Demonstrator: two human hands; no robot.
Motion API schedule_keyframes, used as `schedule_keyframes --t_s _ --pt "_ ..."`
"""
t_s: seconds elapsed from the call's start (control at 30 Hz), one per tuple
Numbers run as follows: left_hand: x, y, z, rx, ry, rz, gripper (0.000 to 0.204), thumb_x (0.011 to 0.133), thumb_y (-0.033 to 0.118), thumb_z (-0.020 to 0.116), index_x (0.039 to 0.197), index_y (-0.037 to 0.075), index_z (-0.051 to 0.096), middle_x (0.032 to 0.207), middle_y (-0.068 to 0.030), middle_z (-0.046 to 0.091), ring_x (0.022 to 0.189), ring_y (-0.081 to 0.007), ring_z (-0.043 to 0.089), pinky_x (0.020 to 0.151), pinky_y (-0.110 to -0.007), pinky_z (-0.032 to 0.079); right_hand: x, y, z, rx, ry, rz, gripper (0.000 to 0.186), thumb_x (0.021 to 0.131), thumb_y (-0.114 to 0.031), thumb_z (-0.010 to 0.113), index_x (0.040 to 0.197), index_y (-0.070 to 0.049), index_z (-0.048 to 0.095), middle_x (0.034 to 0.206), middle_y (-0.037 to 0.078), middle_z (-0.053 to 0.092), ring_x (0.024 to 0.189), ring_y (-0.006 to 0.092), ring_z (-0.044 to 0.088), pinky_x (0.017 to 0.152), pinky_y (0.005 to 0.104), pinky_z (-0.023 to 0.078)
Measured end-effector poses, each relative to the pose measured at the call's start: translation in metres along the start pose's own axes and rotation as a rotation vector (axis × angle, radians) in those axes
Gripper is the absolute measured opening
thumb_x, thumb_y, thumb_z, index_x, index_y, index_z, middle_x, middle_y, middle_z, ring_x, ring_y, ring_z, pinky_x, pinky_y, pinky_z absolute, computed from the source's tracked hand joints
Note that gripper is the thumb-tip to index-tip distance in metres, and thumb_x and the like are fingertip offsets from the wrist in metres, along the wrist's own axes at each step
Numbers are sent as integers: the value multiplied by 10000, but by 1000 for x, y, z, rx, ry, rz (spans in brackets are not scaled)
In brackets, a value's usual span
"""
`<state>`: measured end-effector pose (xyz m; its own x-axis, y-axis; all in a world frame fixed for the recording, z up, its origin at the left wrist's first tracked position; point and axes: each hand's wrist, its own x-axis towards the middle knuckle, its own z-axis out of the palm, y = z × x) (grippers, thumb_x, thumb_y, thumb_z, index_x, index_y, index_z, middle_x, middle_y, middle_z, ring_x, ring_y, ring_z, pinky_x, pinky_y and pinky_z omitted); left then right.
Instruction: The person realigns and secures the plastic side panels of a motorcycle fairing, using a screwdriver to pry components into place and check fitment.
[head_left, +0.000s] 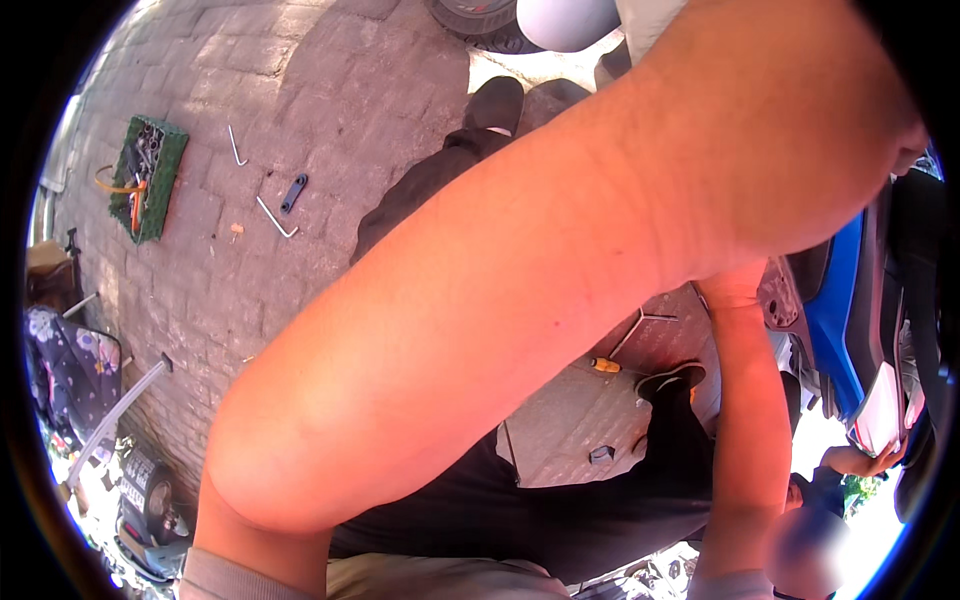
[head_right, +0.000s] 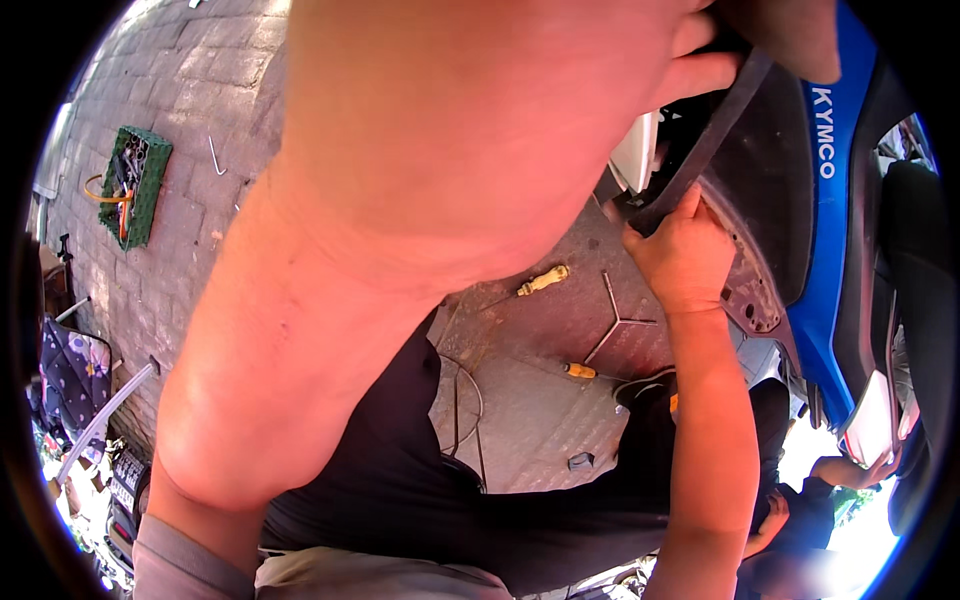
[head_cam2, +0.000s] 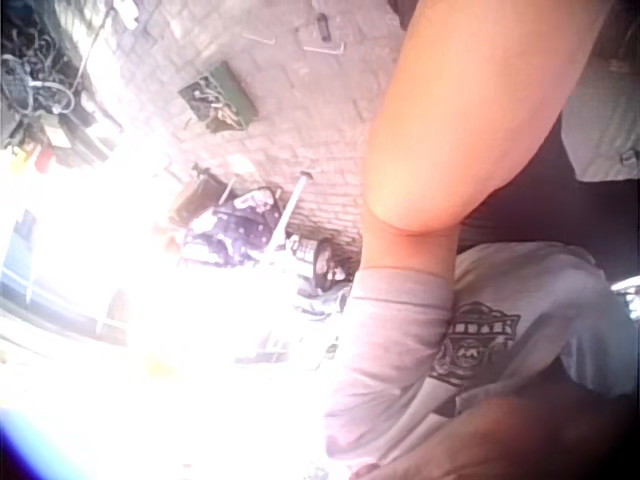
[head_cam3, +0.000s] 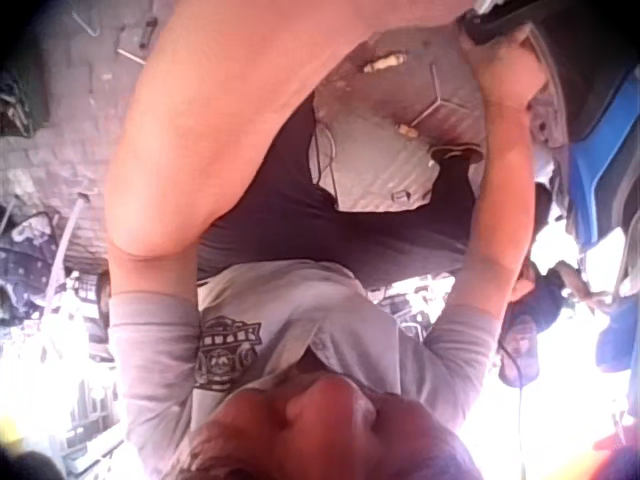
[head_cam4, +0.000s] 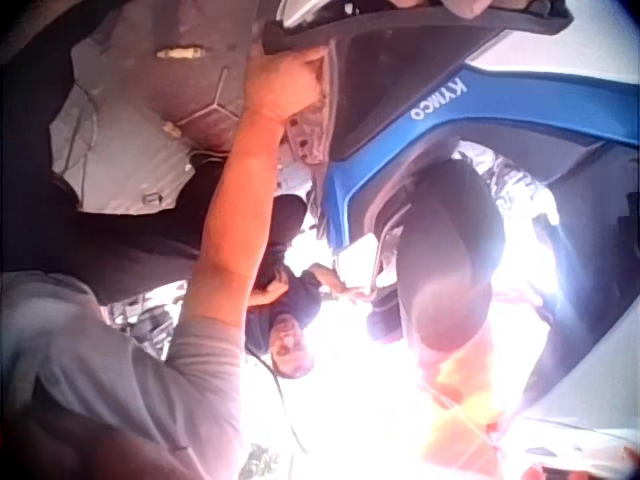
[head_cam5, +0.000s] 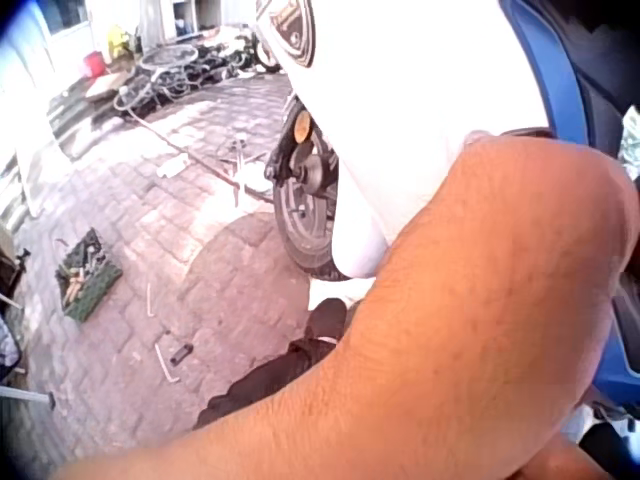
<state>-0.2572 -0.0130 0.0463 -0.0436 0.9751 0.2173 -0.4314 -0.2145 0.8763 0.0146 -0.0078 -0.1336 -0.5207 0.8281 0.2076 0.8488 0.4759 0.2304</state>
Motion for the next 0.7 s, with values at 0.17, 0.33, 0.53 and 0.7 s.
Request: schedule_keyframes --t_s 0.17,0.33,0.53,0.7 --pt "3 -4 6 -18 -9 1 311 929 61 682 1221 5 590 1073 -49 604 1064 -125 563 957 -307 478 9 -6 -12 57 -77 96 939 727 -625 936 1314 22 591 985 141 772 843 370 782 728 460 639" --pt "-4 0 -6 -84 -6 -49 313 925 60 677 1220 5 587 1076 -51 600 1071 -126 557 960 -307 472 15 -4 -18 74 -133 173 1014 742 -560 946 1455 35 537 1182 180 760 1025 379 764 879 451 627" --pt "-6 1 -8 -150 -3 -81 316 920 58 672 1219 5 583 1080 -52 595 1079 -127 551 964 -307 465 42 -19 -57 724 -92 402 1002 844 -374 910 1608 37 406 1454 290 631 1283 441 652 1103 479 544" --pt "-1 5 2 -260 -4 -111 319 916 56 667 1219 5 581 1083 -54 591 1086 -127 545 967 -307 460 62 3 -77 625 -39 286 1048 846 -446 919 1668 -71 389 1438 246 622 1250 471 660 1052 503 566"
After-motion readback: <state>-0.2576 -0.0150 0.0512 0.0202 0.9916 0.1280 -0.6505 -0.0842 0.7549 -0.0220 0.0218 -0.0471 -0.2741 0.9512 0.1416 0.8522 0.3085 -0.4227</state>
